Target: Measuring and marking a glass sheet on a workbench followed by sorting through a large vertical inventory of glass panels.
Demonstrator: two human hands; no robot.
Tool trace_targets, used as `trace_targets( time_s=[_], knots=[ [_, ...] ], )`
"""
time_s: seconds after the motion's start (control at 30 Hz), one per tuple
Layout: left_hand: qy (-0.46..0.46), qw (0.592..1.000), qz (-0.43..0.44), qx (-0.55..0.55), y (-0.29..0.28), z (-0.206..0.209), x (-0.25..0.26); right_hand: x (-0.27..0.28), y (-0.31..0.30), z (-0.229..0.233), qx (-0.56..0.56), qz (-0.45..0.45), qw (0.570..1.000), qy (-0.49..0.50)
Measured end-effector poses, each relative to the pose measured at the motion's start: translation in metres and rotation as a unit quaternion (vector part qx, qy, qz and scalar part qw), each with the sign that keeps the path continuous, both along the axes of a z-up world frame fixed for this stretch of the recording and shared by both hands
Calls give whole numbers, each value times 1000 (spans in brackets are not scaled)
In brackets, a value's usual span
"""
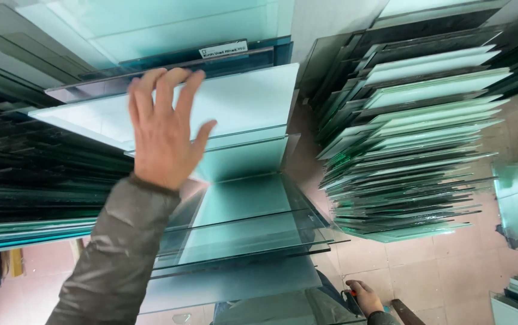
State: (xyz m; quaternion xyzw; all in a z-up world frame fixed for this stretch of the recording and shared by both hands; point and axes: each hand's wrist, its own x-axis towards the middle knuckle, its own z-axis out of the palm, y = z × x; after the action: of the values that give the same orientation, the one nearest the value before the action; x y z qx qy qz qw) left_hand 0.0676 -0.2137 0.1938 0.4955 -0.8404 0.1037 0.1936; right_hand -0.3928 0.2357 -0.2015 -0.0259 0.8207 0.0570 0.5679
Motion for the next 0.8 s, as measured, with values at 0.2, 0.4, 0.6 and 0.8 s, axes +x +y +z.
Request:
trace_targets(
  time_s=[0.2, 0.4, 0.6, 0.8],
  knots=[
    [73, 996, -21, -55, -26, 9, 4, 1, 1, 15, -21, -90, 996, -15],
    [65, 998, -17, -14, -47, -10, 24, -43, 100, -89, -127, 318, 940, -3],
    [37, 995, -1, 91, 8, 16, 16, -43, 140, -124, -92, 343, 934, -34],
    [105, 967, -117, 202, 77, 52, 13, -16, 113, -78, -92, 368, 924, -52]
  ],
)
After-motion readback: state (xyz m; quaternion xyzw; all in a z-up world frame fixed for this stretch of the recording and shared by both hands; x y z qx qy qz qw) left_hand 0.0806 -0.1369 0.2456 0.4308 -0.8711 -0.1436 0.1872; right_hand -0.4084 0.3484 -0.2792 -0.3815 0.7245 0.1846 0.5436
